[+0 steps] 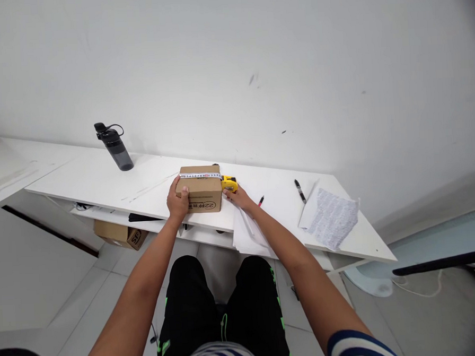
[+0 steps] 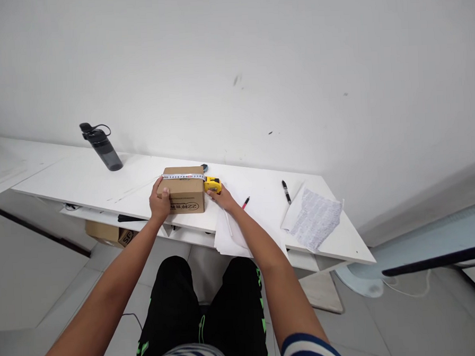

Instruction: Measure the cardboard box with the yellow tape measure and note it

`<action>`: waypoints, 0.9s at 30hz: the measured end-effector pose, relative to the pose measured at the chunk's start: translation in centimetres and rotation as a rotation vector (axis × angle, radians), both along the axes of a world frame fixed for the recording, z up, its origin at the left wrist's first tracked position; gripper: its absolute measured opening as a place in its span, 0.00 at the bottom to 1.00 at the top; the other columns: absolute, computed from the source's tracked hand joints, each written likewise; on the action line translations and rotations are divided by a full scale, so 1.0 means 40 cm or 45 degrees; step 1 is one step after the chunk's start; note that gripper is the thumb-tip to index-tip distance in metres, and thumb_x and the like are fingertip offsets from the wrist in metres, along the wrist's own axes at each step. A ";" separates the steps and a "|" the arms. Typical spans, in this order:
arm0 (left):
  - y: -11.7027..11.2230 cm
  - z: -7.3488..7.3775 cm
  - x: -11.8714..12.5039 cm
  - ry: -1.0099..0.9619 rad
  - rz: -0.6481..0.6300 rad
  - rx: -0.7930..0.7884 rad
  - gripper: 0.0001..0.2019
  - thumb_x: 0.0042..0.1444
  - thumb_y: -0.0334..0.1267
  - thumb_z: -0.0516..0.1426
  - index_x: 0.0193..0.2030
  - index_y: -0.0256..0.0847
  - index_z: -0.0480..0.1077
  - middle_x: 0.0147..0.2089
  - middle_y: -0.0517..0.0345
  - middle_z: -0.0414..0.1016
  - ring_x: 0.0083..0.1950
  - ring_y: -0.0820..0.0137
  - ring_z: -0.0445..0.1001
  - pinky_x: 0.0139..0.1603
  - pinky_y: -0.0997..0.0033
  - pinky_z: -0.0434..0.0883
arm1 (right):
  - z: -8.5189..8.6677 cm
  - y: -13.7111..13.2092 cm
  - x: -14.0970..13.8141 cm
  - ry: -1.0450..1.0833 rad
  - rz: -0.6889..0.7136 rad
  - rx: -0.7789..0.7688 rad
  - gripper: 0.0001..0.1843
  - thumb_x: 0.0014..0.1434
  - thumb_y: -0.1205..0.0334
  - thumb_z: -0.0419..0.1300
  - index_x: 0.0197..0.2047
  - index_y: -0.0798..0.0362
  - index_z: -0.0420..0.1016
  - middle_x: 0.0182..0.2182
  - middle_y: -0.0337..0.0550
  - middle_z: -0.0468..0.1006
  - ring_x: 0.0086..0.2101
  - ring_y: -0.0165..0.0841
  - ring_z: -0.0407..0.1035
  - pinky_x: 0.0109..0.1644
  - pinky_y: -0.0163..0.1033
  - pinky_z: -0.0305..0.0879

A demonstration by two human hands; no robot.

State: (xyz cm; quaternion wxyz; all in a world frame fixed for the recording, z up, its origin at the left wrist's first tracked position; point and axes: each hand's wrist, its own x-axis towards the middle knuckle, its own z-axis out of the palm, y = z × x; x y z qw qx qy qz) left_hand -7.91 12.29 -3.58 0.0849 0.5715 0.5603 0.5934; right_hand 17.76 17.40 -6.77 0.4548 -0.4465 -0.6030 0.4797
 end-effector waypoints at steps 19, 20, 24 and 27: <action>-0.014 0.011 0.007 -0.040 0.005 -0.052 0.26 0.63 0.49 0.54 0.66 0.45 0.67 0.67 0.52 0.70 0.67 0.57 0.69 0.68 0.56 0.66 | -0.022 -0.005 -0.001 -0.021 -0.057 -0.003 0.34 0.51 0.40 0.68 0.55 0.50 0.70 0.40 0.43 0.78 0.39 0.36 0.72 0.37 0.38 0.70; -0.013 0.011 0.007 -0.041 0.005 -0.054 0.26 0.63 0.49 0.54 0.66 0.45 0.67 0.67 0.52 0.70 0.67 0.57 0.69 0.68 0.56 0.66 | -0.023 -0.004 0.000 -0.026 -0.057 0.003 0.34 0.51 0.40 0.68 0.56 0.50 0.70 0.39 0.43 0.78 0.39 0.36 0.72 0.37 0.38 0.70; -0.010 0.007 0.006 -0.043 0.007 -0.056 0.25 0.63 0.47 0.54 0.66 0.46 0.67 0.67 0.53 0.70 0.68 0.57 0.68 0.68 0.56 0.66 | -0.027 -0.002 0.000 -0.042 -0.060 0.012 0.34 0.52 0.41 0.67 0.56 0.51 0.70 0.40 0.43 0.78 0.39 0.36 0.72 0.37 0.38 0.69; -0.008 0.004 0.006 -0.045 0.005 -0.046 0.25 0.63 0.47 0.54 0.66 0.46 0.67 0.67 0.54 0.70 0.68 0.58 0.68 0.69 0.57 0.65 | -0.029 -0.001 0.001 -0.061 -0.067 0.017 0.33 0.53 0.40 0.67 0.55 0.51 0.70 0.40 0.44 0.77 0.39 0.36 0.72 0.38 0.38 0.69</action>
